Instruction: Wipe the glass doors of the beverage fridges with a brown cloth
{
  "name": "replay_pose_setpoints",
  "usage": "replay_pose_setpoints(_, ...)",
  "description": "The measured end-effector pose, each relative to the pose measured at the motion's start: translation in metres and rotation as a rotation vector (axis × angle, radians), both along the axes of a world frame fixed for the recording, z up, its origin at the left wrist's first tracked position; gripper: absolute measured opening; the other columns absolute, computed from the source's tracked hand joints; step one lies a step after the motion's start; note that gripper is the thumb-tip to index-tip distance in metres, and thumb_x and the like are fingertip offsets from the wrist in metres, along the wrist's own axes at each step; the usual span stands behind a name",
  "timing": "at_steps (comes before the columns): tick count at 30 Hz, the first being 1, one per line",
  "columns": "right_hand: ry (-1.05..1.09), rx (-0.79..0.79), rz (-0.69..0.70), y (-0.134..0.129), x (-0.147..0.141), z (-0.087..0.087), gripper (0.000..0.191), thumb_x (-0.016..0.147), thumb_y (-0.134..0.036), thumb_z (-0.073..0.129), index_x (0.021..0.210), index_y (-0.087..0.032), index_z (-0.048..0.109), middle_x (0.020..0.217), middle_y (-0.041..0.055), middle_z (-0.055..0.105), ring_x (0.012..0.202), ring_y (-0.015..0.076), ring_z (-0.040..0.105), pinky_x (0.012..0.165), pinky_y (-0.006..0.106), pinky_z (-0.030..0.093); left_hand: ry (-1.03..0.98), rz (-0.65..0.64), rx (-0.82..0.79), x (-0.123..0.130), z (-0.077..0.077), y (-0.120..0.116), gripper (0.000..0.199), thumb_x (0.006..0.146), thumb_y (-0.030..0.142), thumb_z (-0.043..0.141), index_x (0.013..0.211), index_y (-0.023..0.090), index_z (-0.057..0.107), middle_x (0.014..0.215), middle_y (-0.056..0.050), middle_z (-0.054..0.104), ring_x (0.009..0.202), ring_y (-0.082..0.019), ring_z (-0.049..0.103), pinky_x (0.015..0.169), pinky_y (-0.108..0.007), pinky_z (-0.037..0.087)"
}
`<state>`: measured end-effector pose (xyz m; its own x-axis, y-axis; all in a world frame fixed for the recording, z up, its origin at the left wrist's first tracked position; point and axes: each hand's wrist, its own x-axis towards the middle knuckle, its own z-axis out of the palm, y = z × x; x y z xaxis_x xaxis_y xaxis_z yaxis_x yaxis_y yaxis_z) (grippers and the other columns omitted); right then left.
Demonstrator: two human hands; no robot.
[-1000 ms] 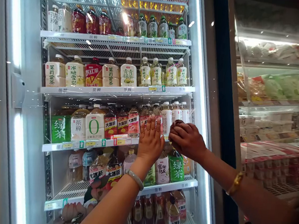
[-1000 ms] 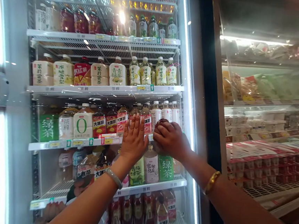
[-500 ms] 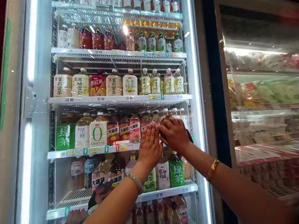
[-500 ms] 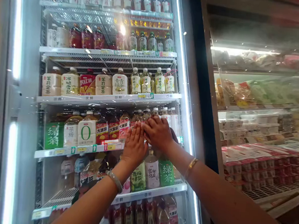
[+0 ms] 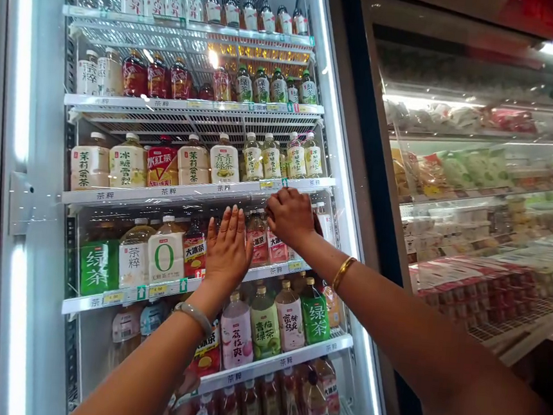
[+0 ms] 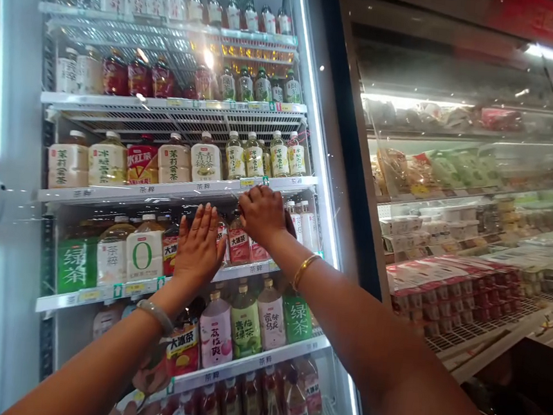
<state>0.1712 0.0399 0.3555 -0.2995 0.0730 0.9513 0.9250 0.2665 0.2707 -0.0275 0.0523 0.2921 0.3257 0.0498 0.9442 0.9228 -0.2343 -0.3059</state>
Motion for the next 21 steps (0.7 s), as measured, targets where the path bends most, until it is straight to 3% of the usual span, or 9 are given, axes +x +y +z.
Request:
replay_pose_setpoints(4, -0.363, 0.053, 0.090, -0.002, 0.010, -0.048, 0.024, 0.097, -0.034, 0.053, 0.114, -0.023, 0.065, 0.120, 0.0100, 0.066, 0.117, 0.0293, 0.045, 0.091, 0.045, 0.031, 0.029, -0.014, 0.001, -0.012, -0.007, 0.000, 0.079, 0.104, 0.032, 0.045, 0.165, 0.023, -0.006, 0.172, -0.011, 0.019, 0.161, -0.024, 0.014, 0.133, -0.052, 0.001)
replay_pose_setpoints(6, -0.487, 0.055, 0.123, 0.001, 0.024, -0.056, 0.021, 0.099, -0.033, 0.051, 0.111, -0.025, 0.067, 0.117, 0.0068, 0.068, 0.116, 0.0269, 0.046, 0.091, 0.043, 0.031, 0.041, -0.021, 0.000, -0.016, -0.010, 0.000, 0.080, 0.104, 0.032, 0.045, 0.165, 0.024, -0.005, 0.172, -0.010, 0.019, 0.161, -0.024, 0.014, 0.133, -0.051, 0.002)
replay_pose_setpoints(8, -0.451, 0.041, 0.117, 0.006, 0.032, -0.043, 0.022, 0.100, -0.034, 0.049, 0.111, -0.026, 0.066, 0.119, 0.0062, 0.068, 0.117, 0.0268, 0.047, 0.090, 0.042, 0.031, 0.050, -0.020, 0.006, -0.017, -0.011, 0.000, 0.080, 0.104, 0.031, 0.046, 0.165, 0.024, -0.006, 0.172, -0.010, 0.019, 0.161, -0.025, 0.015, 0.133, -0.052, 0.002)
replay_pose_setpoints(10, -0.278, 0.037, 0.085, 0.009, 0.027, -0.014, 0.026, 0.100, -0.036, 0.049, 0.116, -0.023, 0.065, 0.123, 0.0106, 0.066, 0.116, 0.0297, 0.047, 0.090, 0.044, 0.032, 0.053, -0.018, 0.015, -0.016, -0.011, 0.000, 0.081, 0.104, 0.030, 0.046, 0.165, 0.024, -0.006, 0.172, -0.011, 0.018, 0.161, -0.026, 0.014, 0.133, -0.054, 0.003)
replay_pose_setpoints(13, -0.008, 0.036, 0.057, 0.006, -0.005, 0.029, 0.032, 0.097, -0.039, 0.053, 0.119, -0.018, 0.063, 0.125, 0.0171, 0.063, 0.114, 0.0334, 0.047, 0.090, 0.047, 0.033, 0.059, -0.011, 0.028, -0.017, -0.010, 0.000, 0.081, 0.103, 0.029, 0.046, 0.165, 0.022, -0.006, 0.171, -0.012, 0.019, 0.161, -0.026, 0.014, 0.133, -0.054, 0.007)
replay_pose_setpoints(15, 0.054, 0.026, 0.070, 0.002, -0.030, 0.040, 0.030, 0.096, -0.040, 0.055, 0.118, -0.020, 0.063, 0.125, 0.0159, 0.063, 0.115, 0.0334, 0.047, 0.090, 0.047, 0.033, 0.076, -0.006, 0.038, -0.020, -0.009, 0.000, 0.081, 0.104, 0.030, 0.047, 0.165, 0.021, -0.005, 0.171, -0.012, 0.021, 0.160, -0.025, 0.015, 0.133, -0.051, 0.009)
replay_pose_setpoints(18, -0.125, 0.043, 0.105, -0.003, -0.048, 0.018, 0.028, 0.099, -0.038, 0.051, 0.116, -0.020, 0.063, 0.123, 0.0138, 0.064, 0.116, 0.0324, 0.046, 0.090, 0.046, 0.033, 0.106, -0.012, 0.033, -0.030, -0.008, -0.002, 0.081, 0.103, 0.032, 0.048, 0.165, 0.020, -0.003, 0.171, -0.012, 0.021, 0.160, -0.024, 0.017, 0.133, -0.047, 0.013)
replay_pose_setpoints(21, -0.436, 0.111, 0.157, -0.001, -0.035, -0.020, 0.025, 0.101, -0.032, 0.046, 0.113, -0.021, 0.064, 0.119, 0.0113, 0.066, 0.117, 0.0304, 0.046, 0.090, 0.045, 0.032, 0.100, -0.008, 0.009, -0.044, -0.002, -0.008, 0.082, 0.103, 0.033, 0.048, 0.165, 0.020, -0.003, 0.172, -0.012, 0.017, 0.161, -0.025, 0.014, 0.133, -0.049, 0.011)
